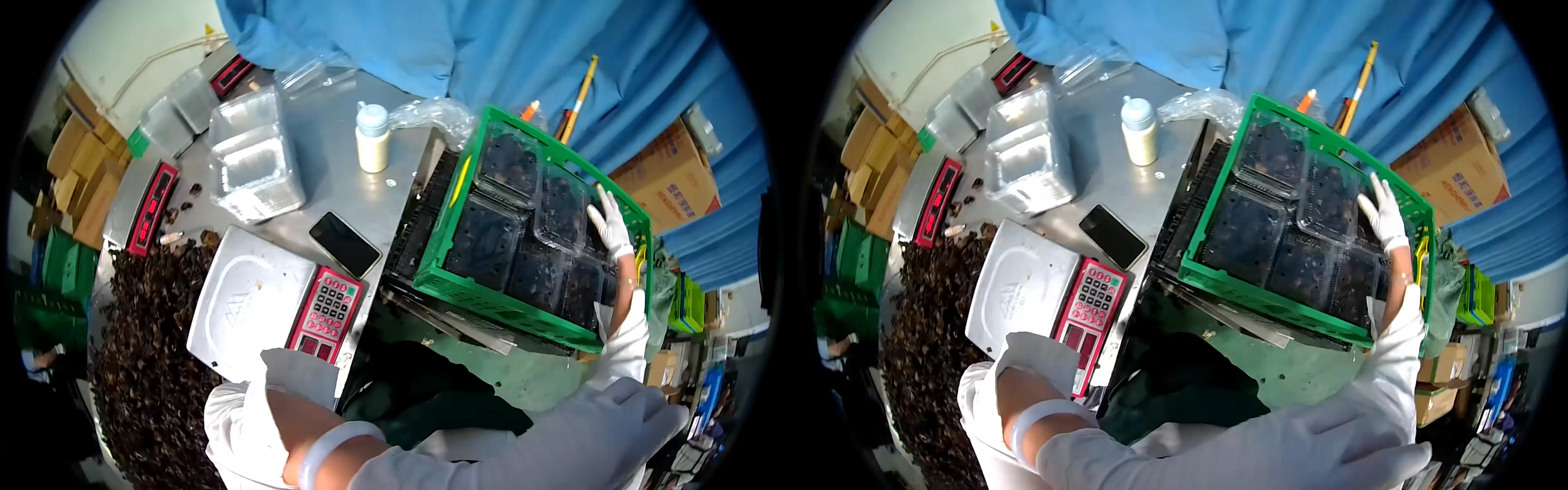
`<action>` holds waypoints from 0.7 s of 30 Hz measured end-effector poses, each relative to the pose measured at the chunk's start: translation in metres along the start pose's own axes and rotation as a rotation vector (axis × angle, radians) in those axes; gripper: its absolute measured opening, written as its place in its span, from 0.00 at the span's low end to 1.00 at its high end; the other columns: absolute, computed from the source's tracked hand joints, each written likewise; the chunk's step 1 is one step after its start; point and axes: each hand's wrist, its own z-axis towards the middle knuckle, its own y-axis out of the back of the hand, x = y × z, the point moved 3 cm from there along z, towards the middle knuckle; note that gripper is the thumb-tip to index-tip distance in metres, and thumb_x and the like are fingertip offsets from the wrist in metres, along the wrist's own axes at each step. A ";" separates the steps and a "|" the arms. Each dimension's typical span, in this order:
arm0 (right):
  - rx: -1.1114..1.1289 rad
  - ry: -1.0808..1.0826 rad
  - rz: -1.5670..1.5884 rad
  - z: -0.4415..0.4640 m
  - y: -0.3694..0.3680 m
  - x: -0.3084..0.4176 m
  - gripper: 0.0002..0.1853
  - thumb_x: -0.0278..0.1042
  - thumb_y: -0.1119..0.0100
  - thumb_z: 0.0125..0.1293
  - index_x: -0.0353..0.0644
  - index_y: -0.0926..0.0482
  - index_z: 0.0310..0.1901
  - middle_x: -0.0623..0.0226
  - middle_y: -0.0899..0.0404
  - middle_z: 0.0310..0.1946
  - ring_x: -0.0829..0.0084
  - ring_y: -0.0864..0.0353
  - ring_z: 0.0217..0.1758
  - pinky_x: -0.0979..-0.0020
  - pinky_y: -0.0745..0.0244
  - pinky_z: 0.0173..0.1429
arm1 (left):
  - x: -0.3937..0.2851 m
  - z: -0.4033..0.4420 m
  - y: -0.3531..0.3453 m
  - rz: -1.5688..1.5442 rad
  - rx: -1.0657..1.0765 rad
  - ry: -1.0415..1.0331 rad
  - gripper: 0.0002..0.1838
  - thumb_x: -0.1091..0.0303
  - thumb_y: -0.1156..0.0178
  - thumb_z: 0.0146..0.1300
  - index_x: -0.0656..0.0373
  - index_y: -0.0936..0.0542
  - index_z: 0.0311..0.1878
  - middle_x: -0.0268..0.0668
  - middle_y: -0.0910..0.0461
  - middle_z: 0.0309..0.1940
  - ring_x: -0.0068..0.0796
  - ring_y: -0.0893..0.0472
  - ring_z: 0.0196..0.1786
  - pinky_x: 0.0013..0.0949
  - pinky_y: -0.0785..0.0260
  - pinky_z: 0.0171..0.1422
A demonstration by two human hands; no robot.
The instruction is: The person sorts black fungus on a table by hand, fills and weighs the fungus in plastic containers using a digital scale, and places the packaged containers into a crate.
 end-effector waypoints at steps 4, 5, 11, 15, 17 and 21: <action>0.181 -0.204 -0.134 -0.015 -0.033 0.030 0.42 0.69 0.53 0.62 0.67 0.54 0.74 0.54 0.52 0.74 0.41 0.53 0.74 0.35 0.54 0.68 | -0.007 -0.030 0.010 -0.181 -0.260 -0.003 0.15 0.64 0.41 0.55 0.58 0.25 0.45 0.43 0.23 0.37 0.42 0.21 0.40 0.38 0.28 0.43; 0.153 -0.142 -0.087 -0.006 -0.036 0.024 0.42 0.66 0.49 0.61 0.57 0.49 0.73 0.54 0.50 0.73 0.45 0.53 0.75 0.43 0.52 0.71 | -0.006 -0.046 0.017 -0.226 -0.420 -0.071 0.17 0.63 0.41 0.56 0.58 0.24 0.48 0.44 0.23 0.39 0.42 0.21 0.42 0.39 0.28 0.46; -0.357 0.402 0.097 0.060 0.029 0.191 0.23 0.35 0.43 0.65 0.39 0.29 0.61 0.55 0.30 0.61 0.56 0.33 0.66 0.63 0.40 0.69 | 0.017 -0.145 0.050 0.067 -0.401 0.222 0.18 0.78 0.54 0.66 0.67 0.30 0.59 0.48 0.27 0.55 0.47 0.28 0.60 0.42 0.37 0.65; -0.130 0.924 0.389 0.065 0.004 0.402 0.13 0.29 0.43 0.61 0.38 0.22 0.47 0.56 0.21 0.46 0.56 0.25 0.54 0.63 0.32 0.58 | 0.058 -0.230 0.038 0.243 -0.748 0.375 0.16 0.66 0.52 0.72 0.62 0.28 0.58 0.40 0.23 0.51 0.36 0.26 0.57 0.36 0.35 0.61; -0.048 1.144 0.420 0.070 -0.048 0.475 0.11 0.32 0.41 0.59 0.39 0.21 0.43 0.57 0.21 0.41 0.55 0.23 0.47 0.61 0.29 0.53 | 0.058 -0.276 0.019 0.091 -1.084 0.484 0.16 0.68 0.52 0.72 0.64 0.28 0.57 0.40 0.22 0.50 0.32 0.24 0.54 0.34 0.34 0.61; -0.267 1.410 0.132 0.070 -0.152 0.566 0.12 0.41 0.40 0.59 0.40 0.23 0.36 0.57 0.23 0.33 0.56 0.21 0.38 0.57 0.27 0.45 | 0.052 -0.358 -0.051 -0.049 -1.867 0.574 0.15 0.69 0.51 0.70 0.65 0.26 0.56 0.40 0.21 0.50 0.27 0.23 0.54 0.29 0.33 0.61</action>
